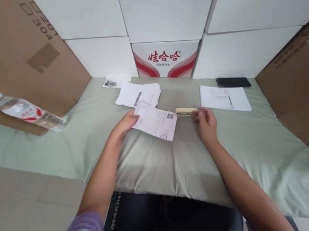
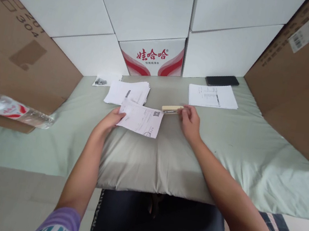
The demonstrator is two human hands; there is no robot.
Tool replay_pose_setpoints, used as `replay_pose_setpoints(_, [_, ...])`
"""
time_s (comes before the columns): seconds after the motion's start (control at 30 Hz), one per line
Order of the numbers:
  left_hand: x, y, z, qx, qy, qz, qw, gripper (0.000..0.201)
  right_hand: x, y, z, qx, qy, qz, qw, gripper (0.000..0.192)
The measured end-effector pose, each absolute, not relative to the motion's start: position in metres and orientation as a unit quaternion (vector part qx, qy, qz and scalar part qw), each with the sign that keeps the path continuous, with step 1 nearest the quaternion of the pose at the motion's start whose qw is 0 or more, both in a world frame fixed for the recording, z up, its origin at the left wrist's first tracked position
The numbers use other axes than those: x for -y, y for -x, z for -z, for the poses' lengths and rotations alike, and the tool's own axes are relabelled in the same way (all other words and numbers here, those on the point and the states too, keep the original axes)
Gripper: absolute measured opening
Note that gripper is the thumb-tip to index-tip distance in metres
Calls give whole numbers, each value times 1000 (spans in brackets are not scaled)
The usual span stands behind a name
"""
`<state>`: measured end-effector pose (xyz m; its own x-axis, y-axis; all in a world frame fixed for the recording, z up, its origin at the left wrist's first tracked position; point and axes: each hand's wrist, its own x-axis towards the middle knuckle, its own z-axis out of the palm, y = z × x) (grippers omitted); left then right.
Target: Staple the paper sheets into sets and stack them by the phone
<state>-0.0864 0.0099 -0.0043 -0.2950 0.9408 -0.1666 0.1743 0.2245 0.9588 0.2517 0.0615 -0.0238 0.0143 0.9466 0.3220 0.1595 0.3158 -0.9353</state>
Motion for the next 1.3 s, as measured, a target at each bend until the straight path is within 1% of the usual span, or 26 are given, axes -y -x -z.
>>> replay_pose_setpoints(0.07, [-11, 85, 7, -655, -432, -464, 412, 34, -65, -252, 23, 698, 464, -243, 488, 44])
replay_pose_setpoints(0.13, [-12, 85, 10, -645, -444, -469, 408, 35, -69, -251, 23, 770, 465, -166, 405, 50])
replay_pose_setpoints(0.2, [-13, 86, 12, -647, -451, -469, 397, 38, -72, -250, 24, 804, 466, -139, 342, 51])
replay_pose_setpoints(0.27, [-13, 87, 13, -662, -461, -456, 376, 42, -74, -249, 25, 815, 468, -129, 316, 47])
replay_pose_setpoints(0.43, [-8, 86, 13, -692, -514, -397, 317, 50, -79, -252, 30, 810, 465, -152, 324, 43])
replay_pose_setpoints(0.57, [-4, 82, 18, -702, -526, -380, 293, 49, -84, -257, 34, 807, 447, -164, 348, 41])
replay_pose_setpoints(0.73, [4, 73, 26, -703, -492, -393, 330, 48, -88, -260, 38, 809, 429, -167, 366, 38])
replay_pose_setpoints(0.83, [11, 68, 26, -697, -464, -419, 350, 50, -90, -261, 39, 811, 422, -165, 370, 37])
replay_pose_setpoints(0.93, [17, 66, 24, -700, -454, -419, 357, 49, -91, -262, 41, 814, 411, -167, 374, 36])
replay_pose_setpoints(1.17, [18, 67, 30, -738, -493, -358, 291, 51, -93, -261, 44, 816, 404, -169, 377, 37])
replay_pose_setpoints(1.3, [25, 61, 20, -752, -514, -320, 259, 47, -93, -261, 45, 815, 408, -170, 375, 38])
